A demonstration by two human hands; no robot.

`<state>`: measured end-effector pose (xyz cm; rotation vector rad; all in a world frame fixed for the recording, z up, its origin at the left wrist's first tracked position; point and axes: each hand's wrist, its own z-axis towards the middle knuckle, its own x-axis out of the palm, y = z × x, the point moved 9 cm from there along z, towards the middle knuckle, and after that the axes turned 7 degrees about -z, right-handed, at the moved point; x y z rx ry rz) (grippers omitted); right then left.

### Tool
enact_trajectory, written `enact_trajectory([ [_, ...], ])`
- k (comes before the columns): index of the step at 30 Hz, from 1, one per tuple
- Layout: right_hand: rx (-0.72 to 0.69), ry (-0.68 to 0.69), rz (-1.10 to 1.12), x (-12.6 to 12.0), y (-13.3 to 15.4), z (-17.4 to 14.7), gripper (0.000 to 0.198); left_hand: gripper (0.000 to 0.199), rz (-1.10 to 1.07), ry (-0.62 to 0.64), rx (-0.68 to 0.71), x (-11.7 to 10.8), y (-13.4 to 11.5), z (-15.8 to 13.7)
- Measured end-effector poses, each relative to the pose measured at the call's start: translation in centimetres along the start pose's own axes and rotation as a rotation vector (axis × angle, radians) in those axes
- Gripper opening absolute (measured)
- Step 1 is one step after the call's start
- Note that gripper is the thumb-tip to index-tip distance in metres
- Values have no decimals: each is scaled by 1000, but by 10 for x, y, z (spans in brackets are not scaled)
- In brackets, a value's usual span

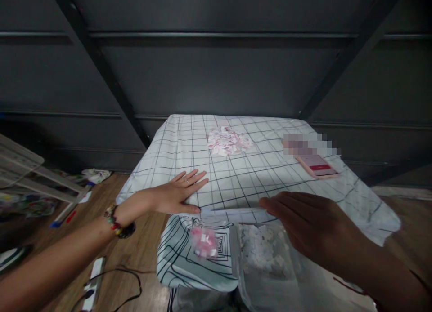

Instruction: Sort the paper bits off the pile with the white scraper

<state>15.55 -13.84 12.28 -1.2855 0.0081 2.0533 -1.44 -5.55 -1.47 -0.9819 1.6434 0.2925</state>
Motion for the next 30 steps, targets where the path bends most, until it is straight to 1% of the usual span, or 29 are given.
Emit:
enact_trajectory([
  [4,30,-14,-23,-2,-7,0,32,83,-3,25,-23,0,-1,1],
  [6,20,-4,-53,-1,-7,-1,33,83,-3,37,-29,0,-1,1],
  [11,-50,8,-52,-5,6,-4,30,83,-21,17,-16,-2,-2,0],
  [19,-45,-24,-48,-13,9,0,30,81,9,16,11,-2,-1,2],
  [25,-68,27,-56,-18,18,2,35,84,1,41,-28,1,2,2],
  [27,-61,15,-56,-20,16,1,35,84,-9,45,-25,0,1,2],
  [30,-55,-19,-75,-20,6,-2,33,82,-29,34,-18,-7,-2,5],
])
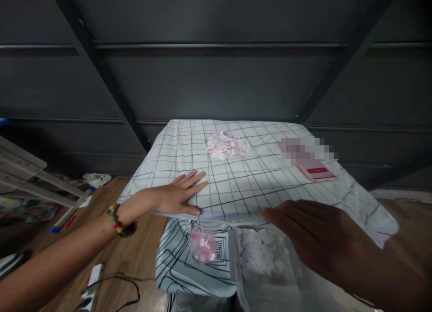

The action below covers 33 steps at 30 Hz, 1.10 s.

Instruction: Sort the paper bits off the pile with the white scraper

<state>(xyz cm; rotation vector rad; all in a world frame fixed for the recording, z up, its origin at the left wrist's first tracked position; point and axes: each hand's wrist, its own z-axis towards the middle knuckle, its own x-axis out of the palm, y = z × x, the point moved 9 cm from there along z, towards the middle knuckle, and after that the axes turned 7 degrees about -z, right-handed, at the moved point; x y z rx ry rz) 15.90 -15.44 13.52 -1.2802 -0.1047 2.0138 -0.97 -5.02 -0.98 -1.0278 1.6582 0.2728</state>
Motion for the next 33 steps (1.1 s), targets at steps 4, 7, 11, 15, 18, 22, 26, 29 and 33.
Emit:
enact_trajectory([
  [4,60,-28,-32,14,-33,-6,26,75,-20,-44,-4,-19,-4,17],
  [7,191,4,-86,36,-75,-7,21,73,-7,-96,74,-38,-13,39],
  [11,360,155,-137,81,-135,-6,22,57,19,-174,360,-58,-46,64],
  [15,421,185,-53,118,-173,2,29,45,54,-189,527,-62,-68,84],
  [18,344,138,8,135,-180,15,34,43,106,-213,593,-59,-72,96],
  [22,273,78,35,148,-182,23,35,41,75,-265,659,-55,-67,104],
  [26,270,-27,30,152,-178,18,34,40,10,-287,663,-56,-61,103],
  [29,225,-112,13,146,-170,13,31,38,5,-281,648,-57,-59,103],
  [33,175,-102,27,141,-164,10,29,37,36,-276,641,-57,-59,104],
])
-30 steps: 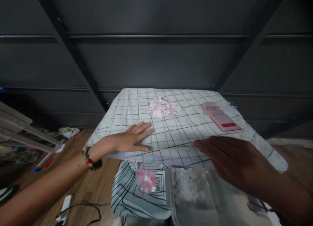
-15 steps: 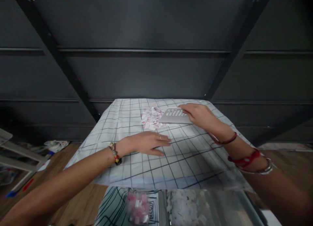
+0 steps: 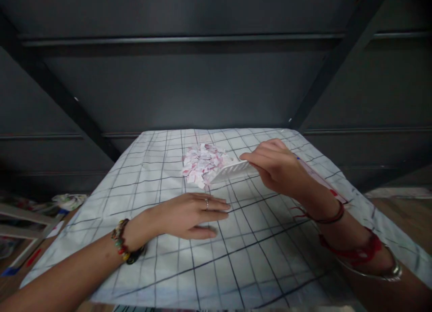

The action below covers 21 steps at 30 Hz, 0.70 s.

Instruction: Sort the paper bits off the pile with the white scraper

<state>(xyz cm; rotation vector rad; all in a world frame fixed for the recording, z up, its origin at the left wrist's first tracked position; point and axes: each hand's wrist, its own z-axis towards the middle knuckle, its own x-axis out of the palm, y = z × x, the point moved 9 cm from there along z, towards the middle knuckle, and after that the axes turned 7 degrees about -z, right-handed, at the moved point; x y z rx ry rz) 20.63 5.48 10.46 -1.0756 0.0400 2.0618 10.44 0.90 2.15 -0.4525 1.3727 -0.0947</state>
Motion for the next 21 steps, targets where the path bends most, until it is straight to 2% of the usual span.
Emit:
enact_trajectory([
  [4,-11,7,12,-6,-1,0,27,33,69,-30,16,-5,-3,0],
  [9,-37,36,38,-8,-3,-2,24,28,160,-131,11,-20,-6,-4],
  [15,3,1,23,-11,-7,-4,26,26,155,-130,-4,-22,-3,-6],
  [21,-45,-32,-69,-5,4,-1,30,23,164,-161,23,-23,-8,-5],
])
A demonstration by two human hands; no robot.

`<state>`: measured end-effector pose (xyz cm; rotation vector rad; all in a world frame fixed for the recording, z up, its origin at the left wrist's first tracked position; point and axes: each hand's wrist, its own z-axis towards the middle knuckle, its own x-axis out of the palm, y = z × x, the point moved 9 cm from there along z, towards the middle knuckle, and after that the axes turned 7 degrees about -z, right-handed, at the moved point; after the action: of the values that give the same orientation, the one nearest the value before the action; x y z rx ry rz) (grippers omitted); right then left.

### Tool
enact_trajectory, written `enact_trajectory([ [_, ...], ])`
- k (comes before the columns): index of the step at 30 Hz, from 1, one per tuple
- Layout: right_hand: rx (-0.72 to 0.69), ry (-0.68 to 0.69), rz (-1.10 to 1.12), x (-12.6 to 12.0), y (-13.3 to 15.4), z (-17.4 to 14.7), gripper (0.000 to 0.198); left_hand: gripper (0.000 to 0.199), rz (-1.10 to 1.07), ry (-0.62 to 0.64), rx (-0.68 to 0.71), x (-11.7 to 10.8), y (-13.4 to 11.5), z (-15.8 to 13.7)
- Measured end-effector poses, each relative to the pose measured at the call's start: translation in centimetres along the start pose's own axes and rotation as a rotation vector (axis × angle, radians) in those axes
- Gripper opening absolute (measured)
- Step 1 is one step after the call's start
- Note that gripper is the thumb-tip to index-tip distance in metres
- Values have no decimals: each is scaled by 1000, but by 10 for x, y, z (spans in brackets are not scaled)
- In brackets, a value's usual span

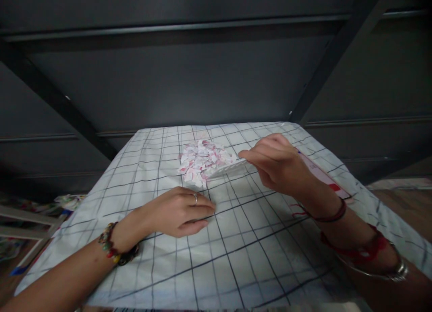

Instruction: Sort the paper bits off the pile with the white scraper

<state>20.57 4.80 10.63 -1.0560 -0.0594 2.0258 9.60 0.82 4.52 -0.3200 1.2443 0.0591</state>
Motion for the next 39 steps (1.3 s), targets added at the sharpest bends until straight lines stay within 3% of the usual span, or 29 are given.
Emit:
enact_trajectory([
  [5,7,63,33,-2,-8,-3,24,23,-2,31,-35,3,4,-1],
  [10,65,30,-11,-4,-10,-3,27,23,-23,18,-26,3,4,-1],
  [15,-19,54,14,0,1,0,26,22,-18,15,-38,2,6,-2],
  [27,-17,37,73,-9,-8,-5,22,22,-52,33,-77,2,7,0],
  [33,75,0,-87,-10,-21,-8,22,22,-60,38,-68,1,6,0],
  [39,-9,-9,-53,-4,-17,-10,21,21,-90,24,-73,1,7,-1],
])
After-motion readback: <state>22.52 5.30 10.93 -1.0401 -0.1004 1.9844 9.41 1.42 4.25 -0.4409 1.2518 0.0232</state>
